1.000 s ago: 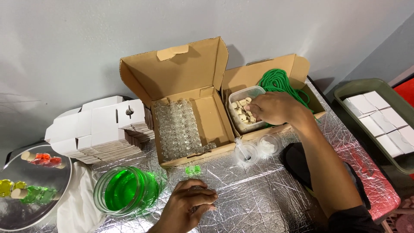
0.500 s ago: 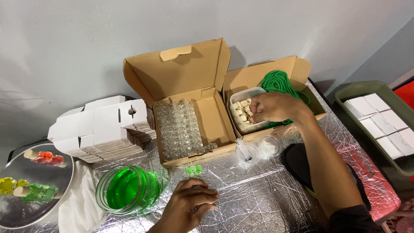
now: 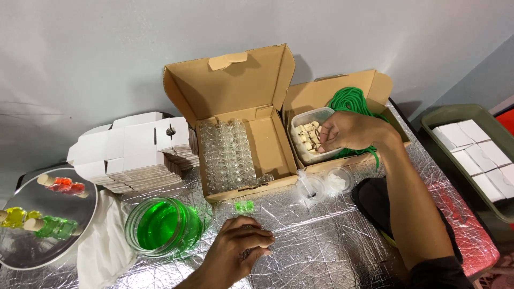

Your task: Assembling a small perfume bottle by threading a cord through a wooden cap and attaching it to the bottle.

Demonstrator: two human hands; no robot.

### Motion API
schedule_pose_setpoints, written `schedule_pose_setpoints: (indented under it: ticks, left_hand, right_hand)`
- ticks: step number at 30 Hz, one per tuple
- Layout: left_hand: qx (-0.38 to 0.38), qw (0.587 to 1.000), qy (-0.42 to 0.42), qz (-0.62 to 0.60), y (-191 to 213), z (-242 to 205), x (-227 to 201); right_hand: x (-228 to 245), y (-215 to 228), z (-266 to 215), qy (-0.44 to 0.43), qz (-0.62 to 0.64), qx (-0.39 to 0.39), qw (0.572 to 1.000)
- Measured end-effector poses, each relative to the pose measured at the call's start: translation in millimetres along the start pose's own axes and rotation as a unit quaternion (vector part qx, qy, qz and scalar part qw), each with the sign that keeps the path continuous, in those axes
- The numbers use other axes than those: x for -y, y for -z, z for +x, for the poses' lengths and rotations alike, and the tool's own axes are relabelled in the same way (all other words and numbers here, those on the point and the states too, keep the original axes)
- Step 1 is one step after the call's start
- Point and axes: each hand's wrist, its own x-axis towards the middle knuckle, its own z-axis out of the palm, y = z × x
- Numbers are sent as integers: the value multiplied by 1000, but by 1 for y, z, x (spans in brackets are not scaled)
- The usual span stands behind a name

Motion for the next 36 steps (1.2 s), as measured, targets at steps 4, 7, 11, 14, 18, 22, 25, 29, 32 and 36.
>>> schedule_pose_setpoints:
  ticks: [4,7,11,14,18,22,25,29,32,36]
  left_hand:
    - [8,1000,11,-6,1,0,-2]
    - [-4,1000,4,-14,2,2,-6]
    - [-78,990,33,-111,6,5,-11]
    - [-99,984,60,-136,8,4,-10]
    - [-127,984,42,-118,10,9,-18]
    - [-153,982,62,-86,4,3,-11]
    - [-161,979,72,-100,6,5,-13]
    - [-143,982,56,-108,7,8,-16]
    - [-142,985,49,-88,6,7,-12]
    - [-102,991,26,-77,6,6,-8]
  right_hand:
    - [5,1,-6,-13,22,-14,1000]
    - [11,1,-16,5,53,-52,997]
    - [55,-10,-59,48,74,-63,994]
    - [85,-32,-84,77,-49,58,994]
    - [104,-81,-85,140,-229,244,932]
    - [98,-122,-66,197,-254,205,924]
    - [89,-134,-50,202,-306,164,916]
    - [57,-139,-38,281,-285,90,912]
    - [94,-92,-80,192,-207,107,953]
    - [72,-35,-101,3,-65,0,998]
